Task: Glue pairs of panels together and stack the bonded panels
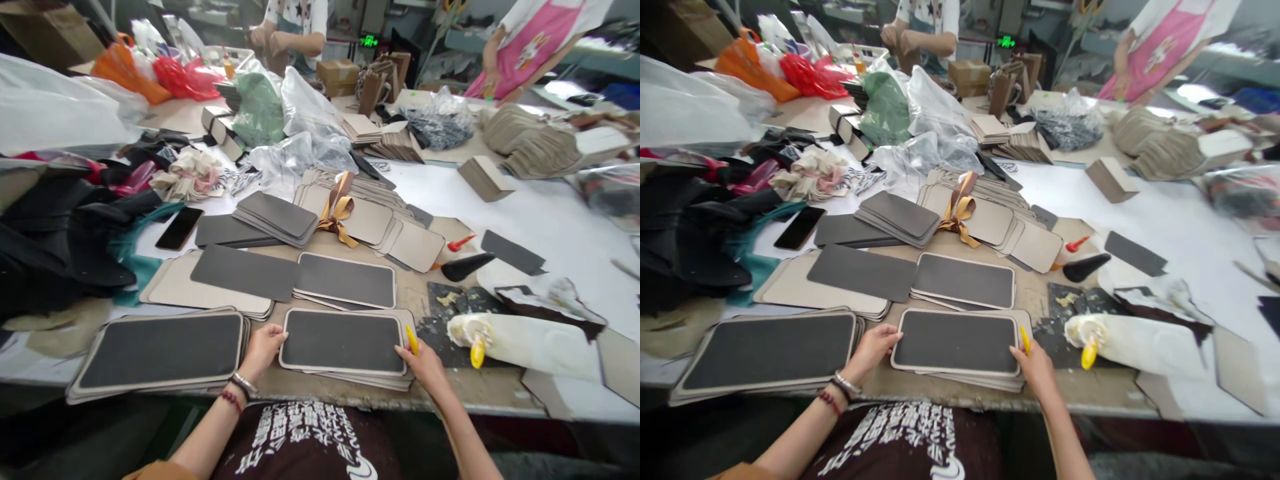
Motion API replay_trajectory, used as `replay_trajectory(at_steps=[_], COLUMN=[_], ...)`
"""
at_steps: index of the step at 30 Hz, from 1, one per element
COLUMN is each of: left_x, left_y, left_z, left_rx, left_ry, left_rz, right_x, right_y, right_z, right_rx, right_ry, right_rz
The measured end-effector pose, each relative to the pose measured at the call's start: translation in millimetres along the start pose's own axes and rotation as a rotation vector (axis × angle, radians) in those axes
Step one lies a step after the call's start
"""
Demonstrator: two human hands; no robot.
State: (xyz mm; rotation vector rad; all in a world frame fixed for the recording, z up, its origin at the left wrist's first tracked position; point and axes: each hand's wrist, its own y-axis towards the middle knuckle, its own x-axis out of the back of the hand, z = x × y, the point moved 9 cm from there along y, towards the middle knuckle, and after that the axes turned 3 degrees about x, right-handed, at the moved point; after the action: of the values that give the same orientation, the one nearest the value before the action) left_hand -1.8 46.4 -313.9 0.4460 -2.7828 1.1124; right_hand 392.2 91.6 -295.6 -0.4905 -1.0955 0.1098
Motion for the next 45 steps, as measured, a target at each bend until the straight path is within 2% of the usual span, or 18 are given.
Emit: replay_trajectory(at_steps=[9, 16, 25, 30, 38, 42, 45], left_x=[0.6, 0.5, -1.7, -2.3, -0.8, 2.9, 15.4], left_y=[1.4, -2.5, -9.2, -5.0, 1.9, -1.5, -10.5], left_z=[-2.3, -7.4, -22.0, -19.5, -16.1, -20.6, -28.4], left_rx=[-0.012, -0.038, -0.096, -0.115, -0.177, -0.215, -0.236], left_ry=[0.058, 0.054, 0.052, 0.052, 0.018, -0.011, -0.041], left_rz=[0.015, 0.005, 0.003, 0.004, -0.042, -0.067, -0.097], right_x=[1.9, 4.5, 8.6, 8.2, 16.1, 22.8, 24.8], right_y=[-1.7, -1.7, 0.1, 0.6, -0.6, -3.4, -6.5], right_z=[-3.0, 1.5, 3.5, 3.5, 11.7, 10.1, 14.7], right_rx=[-0.038, 0.016, 0.044, 0.016, 0.062, 0.063, 0.086], right_ry=[0.056, 0.114, 0.189, 0.205, 0.159, 0.103, 0.075], right_rz=[-0.011, 0.022, 0.004, -0.001, 0.021, 0.029, 0.038])
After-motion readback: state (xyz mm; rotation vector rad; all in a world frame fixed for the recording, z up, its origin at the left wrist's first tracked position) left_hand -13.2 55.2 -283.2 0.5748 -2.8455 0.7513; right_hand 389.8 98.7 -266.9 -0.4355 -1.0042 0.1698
